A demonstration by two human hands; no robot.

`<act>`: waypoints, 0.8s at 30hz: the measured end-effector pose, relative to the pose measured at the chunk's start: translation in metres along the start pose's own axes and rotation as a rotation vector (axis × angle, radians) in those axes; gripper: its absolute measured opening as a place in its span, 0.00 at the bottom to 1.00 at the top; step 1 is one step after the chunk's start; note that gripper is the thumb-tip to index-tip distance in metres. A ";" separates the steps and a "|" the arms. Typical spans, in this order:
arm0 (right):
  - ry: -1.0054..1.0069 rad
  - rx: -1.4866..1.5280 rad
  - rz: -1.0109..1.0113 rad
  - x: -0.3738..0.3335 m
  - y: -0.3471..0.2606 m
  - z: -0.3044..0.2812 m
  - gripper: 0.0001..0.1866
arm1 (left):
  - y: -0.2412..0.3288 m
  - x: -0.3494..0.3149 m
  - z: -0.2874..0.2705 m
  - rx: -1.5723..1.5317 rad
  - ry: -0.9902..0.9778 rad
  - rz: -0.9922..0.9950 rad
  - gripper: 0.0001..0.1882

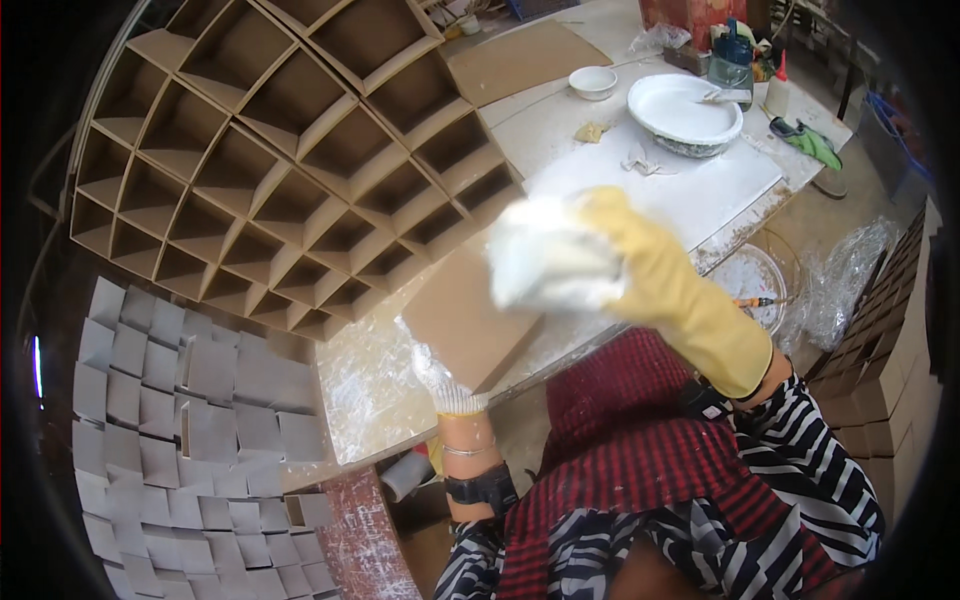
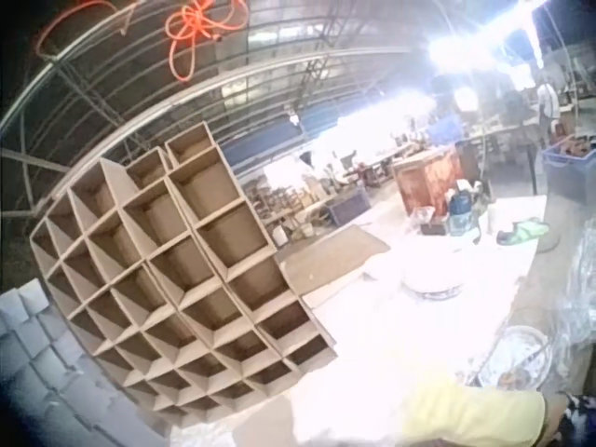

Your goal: Applying a white paste or glue to the sides of small wooden square boxes using a sponge or cloth.

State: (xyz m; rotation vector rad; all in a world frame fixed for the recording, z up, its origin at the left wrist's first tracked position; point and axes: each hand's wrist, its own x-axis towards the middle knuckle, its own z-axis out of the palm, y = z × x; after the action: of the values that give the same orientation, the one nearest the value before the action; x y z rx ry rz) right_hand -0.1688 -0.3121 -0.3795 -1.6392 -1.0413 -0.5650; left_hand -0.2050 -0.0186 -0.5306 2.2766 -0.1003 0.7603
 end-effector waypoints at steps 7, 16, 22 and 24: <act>-0.281 -0.475 -0.197 0.025 0.032 0.041 0.31 | 0.048 0.009 0.020 -1.391 -0.262 -0.533 0.28; -0.577 -0.331 -0.300 0.034 -0.001 0.056 0.26 | 0.064 0.016 0.022 -1.229 -0.070 -0.504 0.28; -0.554 -0.587 0.086 0.079 0.053 0.046 0.19 | 0.094 0.014 0.016 -1.328 -0.116 -0.814 0.27; -0.397 -0.487 0.058 0.073 0.052 0.031 0.21 | 0.094 0.014 0.014 -1.329 -0.092 -0.913 0.27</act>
State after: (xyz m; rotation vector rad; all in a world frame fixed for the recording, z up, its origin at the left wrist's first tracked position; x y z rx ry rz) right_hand -0.0919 -0.2606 -0.3588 -2.2702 -1.1965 -0.4886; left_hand -0.2135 -0.0956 -0.4732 0.8788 0.2983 -0.0065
